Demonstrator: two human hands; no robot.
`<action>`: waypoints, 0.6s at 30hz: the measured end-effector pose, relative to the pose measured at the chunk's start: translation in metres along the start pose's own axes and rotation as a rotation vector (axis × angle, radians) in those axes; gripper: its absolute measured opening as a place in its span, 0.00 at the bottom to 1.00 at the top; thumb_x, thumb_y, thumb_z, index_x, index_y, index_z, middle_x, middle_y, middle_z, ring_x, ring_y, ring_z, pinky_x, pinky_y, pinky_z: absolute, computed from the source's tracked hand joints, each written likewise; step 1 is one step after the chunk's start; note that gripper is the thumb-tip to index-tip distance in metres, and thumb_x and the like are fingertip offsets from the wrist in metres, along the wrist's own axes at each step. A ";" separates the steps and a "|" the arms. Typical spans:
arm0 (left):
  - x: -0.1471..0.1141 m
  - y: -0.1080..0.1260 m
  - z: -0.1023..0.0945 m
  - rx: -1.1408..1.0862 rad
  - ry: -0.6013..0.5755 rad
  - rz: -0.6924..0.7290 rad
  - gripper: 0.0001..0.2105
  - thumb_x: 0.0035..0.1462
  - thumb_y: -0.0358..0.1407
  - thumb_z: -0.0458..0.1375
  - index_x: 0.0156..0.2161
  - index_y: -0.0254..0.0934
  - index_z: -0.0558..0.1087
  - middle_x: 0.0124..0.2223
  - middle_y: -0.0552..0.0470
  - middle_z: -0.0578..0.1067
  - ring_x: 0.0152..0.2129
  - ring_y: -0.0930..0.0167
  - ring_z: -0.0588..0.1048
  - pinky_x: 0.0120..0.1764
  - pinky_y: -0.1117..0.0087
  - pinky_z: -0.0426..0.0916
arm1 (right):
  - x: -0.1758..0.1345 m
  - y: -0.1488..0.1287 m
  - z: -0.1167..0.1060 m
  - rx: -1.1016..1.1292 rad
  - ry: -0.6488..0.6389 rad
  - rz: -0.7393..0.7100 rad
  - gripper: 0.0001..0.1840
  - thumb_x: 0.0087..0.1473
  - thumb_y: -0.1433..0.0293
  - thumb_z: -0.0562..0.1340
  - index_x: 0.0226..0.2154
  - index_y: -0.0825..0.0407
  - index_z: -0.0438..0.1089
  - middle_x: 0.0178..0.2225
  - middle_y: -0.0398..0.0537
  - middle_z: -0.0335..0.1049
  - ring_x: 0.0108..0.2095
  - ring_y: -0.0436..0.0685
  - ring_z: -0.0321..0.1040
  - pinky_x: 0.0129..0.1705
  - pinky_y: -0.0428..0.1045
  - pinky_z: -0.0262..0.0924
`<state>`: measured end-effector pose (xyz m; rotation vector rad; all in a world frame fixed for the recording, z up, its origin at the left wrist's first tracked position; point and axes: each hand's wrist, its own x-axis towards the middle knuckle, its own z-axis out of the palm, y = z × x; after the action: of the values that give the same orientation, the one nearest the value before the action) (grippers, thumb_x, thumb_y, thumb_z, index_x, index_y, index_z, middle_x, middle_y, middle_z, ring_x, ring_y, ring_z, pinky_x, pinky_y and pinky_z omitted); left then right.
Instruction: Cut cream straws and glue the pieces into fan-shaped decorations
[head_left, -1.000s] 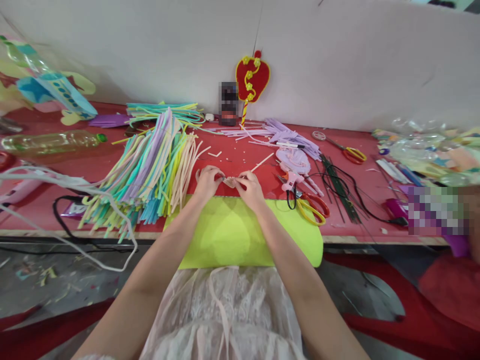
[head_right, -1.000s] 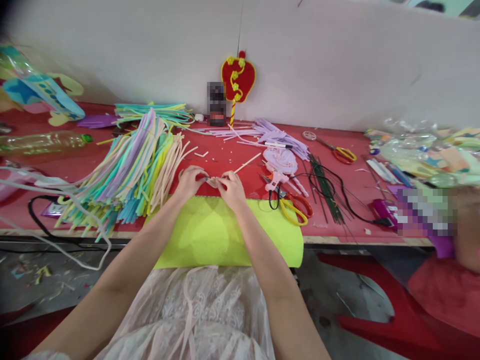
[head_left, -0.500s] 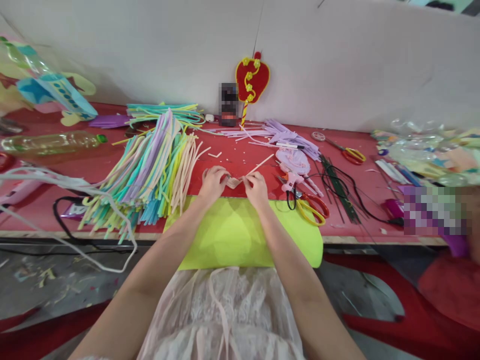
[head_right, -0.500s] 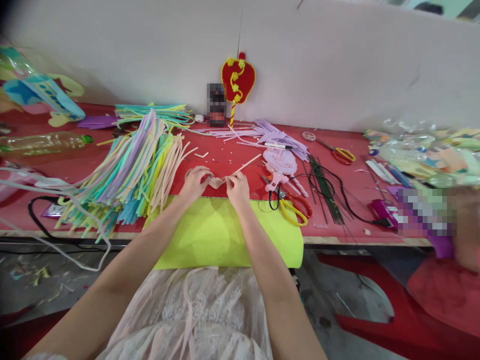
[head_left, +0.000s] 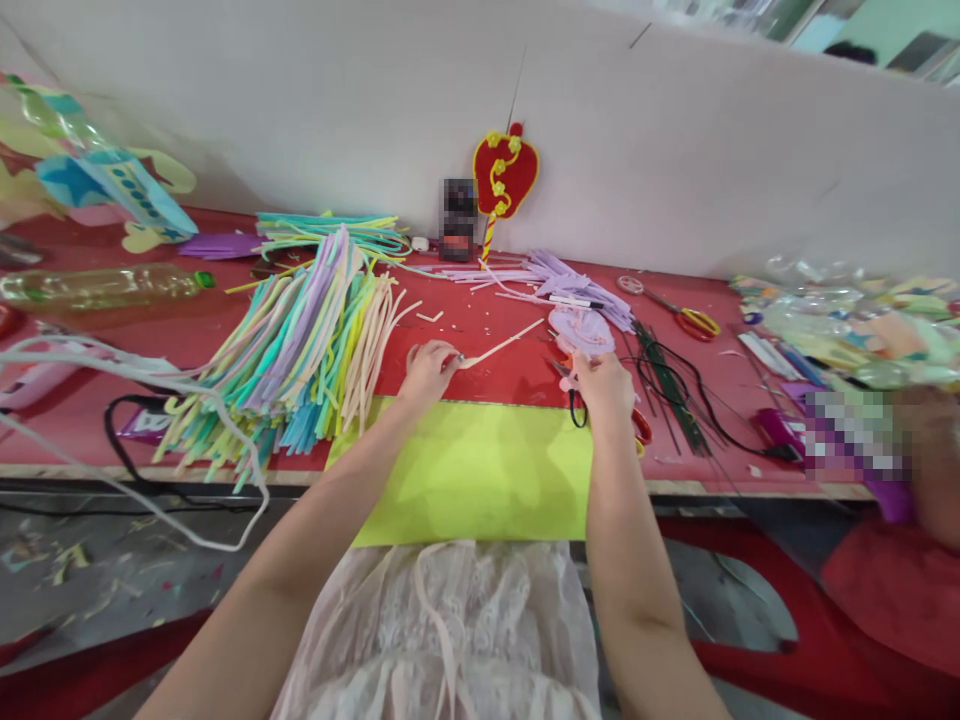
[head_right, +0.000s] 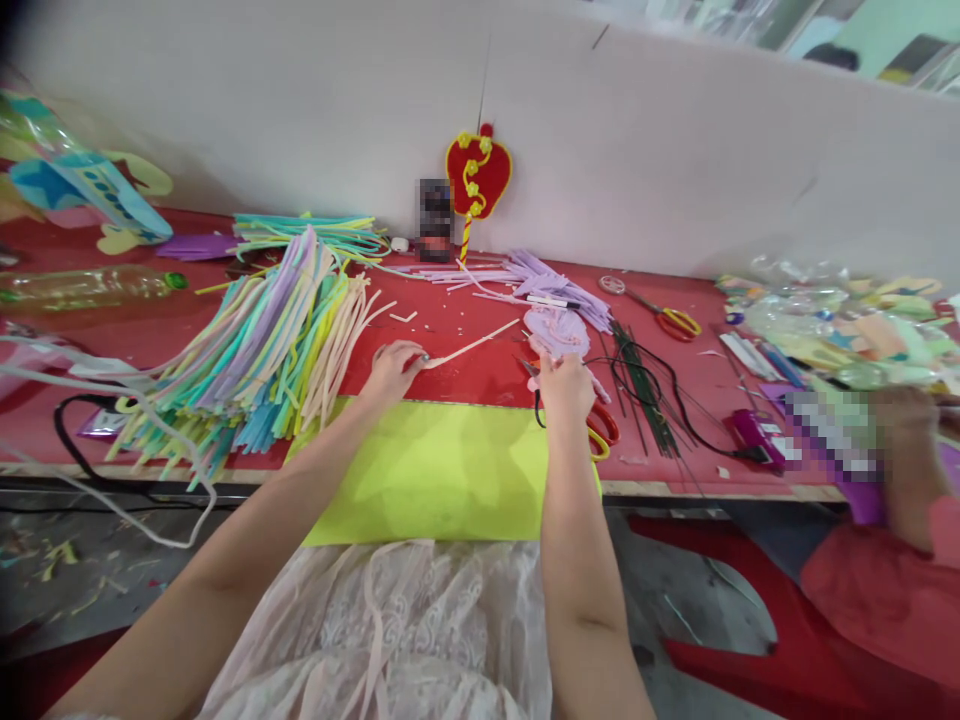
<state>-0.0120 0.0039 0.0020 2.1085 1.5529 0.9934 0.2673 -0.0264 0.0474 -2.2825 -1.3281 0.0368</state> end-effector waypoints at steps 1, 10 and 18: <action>0.000 0.000 -0.001 -0.005 0.005 -0.005 0.06 0.58 0.35 0.53 0.37 0.42 0.72 0.45 0.52 0.74 0.45 0.68 0.70 0.55 0.59 0.53 | 0.007 0.007 -0.001 -0.074 -0.106 0.055 0.27 0.51 0.50 0.54 0.36 0.57 0.71 0.35 0.63 0.72 0.39 0.66 0.69 0.40 0.56 0.60; 0.003 -0.006 -0.003 -0.026 0.059 0.007 0.02 0.53 0.32 0.57 0.33 0.39 0.73 0.42 0.51 0.74 0.40 0.69 0.72 0.52 0.61 0.57 | 0.026 0.013 0.006 -0.165 -0.331 0.094 0.26 0.49 0.55 0.54 0.36 0.59 0.75 0.38 0.64 0.73 0.44 0.66 0.69 0.40 0.50 0.59; 0.005 -0.008 -0.001 -0.022 0.038 -0.028 0.07 0.56 0.33 0.54 0.31 0.39 0.74 0.40 0.51 0.75 0.39 0.69 0.72 0.52 0.60 0.56 | 0.023 -0.006 -0.012 -0.038 -0.234 -0.109 0.24 0.52 0.54 0.52 0.25 0.55 0.73 0.28 0.55 0.73 0.35 0.60 0.69 0.35 0.48 0.57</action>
<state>-0.0174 0.0115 -0.0010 2.0591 1.5773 1.0418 0.2776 -0.0094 0.0655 -2.2879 -1.5811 0.2501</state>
